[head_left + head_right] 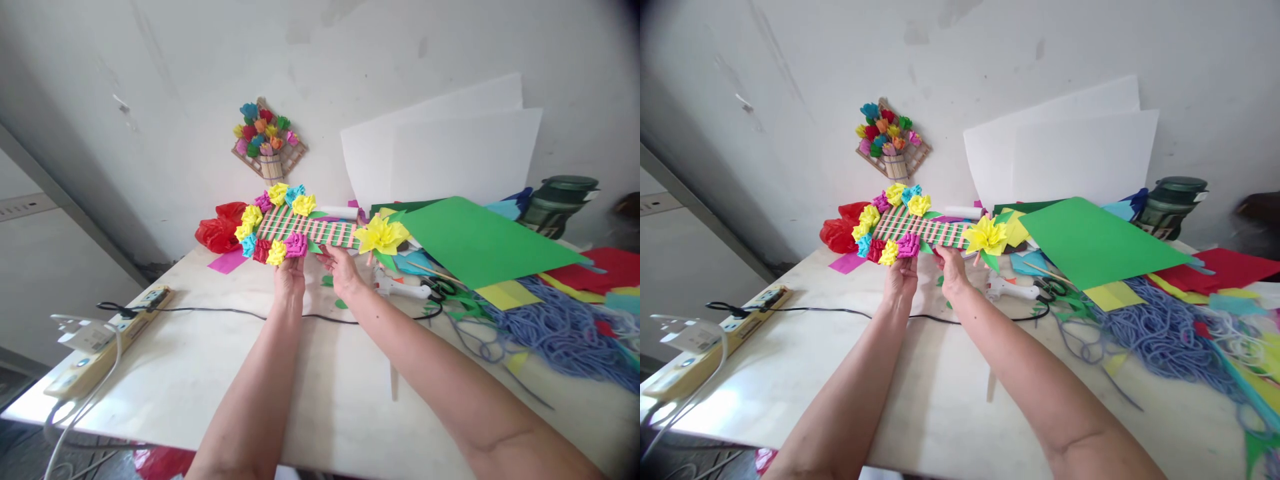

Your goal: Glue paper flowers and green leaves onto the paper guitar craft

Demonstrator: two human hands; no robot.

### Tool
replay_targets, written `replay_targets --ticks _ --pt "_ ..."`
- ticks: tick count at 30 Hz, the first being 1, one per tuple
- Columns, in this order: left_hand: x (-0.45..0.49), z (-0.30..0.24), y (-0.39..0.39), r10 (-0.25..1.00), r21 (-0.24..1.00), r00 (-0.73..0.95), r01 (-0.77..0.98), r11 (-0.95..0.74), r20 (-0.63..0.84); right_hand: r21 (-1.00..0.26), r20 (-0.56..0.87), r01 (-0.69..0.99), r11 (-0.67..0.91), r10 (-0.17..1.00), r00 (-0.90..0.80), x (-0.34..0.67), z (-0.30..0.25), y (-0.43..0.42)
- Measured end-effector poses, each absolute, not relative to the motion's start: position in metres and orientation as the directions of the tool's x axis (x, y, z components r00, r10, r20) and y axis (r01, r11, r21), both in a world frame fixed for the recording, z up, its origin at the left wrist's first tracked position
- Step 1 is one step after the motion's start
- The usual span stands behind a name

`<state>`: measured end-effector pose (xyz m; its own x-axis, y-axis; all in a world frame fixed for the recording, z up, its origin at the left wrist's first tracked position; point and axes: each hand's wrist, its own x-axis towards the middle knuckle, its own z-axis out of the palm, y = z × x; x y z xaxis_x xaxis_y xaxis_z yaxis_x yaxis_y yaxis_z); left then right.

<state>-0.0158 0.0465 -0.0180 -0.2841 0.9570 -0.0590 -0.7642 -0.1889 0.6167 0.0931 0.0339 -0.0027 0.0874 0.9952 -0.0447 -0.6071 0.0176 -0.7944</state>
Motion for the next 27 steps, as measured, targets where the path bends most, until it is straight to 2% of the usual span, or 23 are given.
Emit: replay_targets --ticks 4,9,14,27 --pt "-0.007 -0.017 0.043 0.930 0.531 -0.368 -0.792 -0.302 -0.020 -0.688 -0.029 -0.724 0.054 0.994 0.102 0.096 0.001 0.038" --pt "-0.001 -0.019 0.044 0.925 0.540 -0.379 -0.777 -0.325 0.012 -0.603 -0.046 -0.796 0.054 0.994 0.102 0.098 0.002 0.040" --pt "0.002 -0.022 0.043 0.920 0.578 -0.388 -0.739 -0.346 0.056 -0.578 -0.045 -0.815 0.051 0.995 0.094 0.103 0.001 0.041" --pt "0.012 -0.016 0.038 0.925 0.612 -0.379 -0.733 -0.296 -0.007 -0.569 0.004 -0.818 0.084 0.995 0.100 0.111 0.004 0.047"
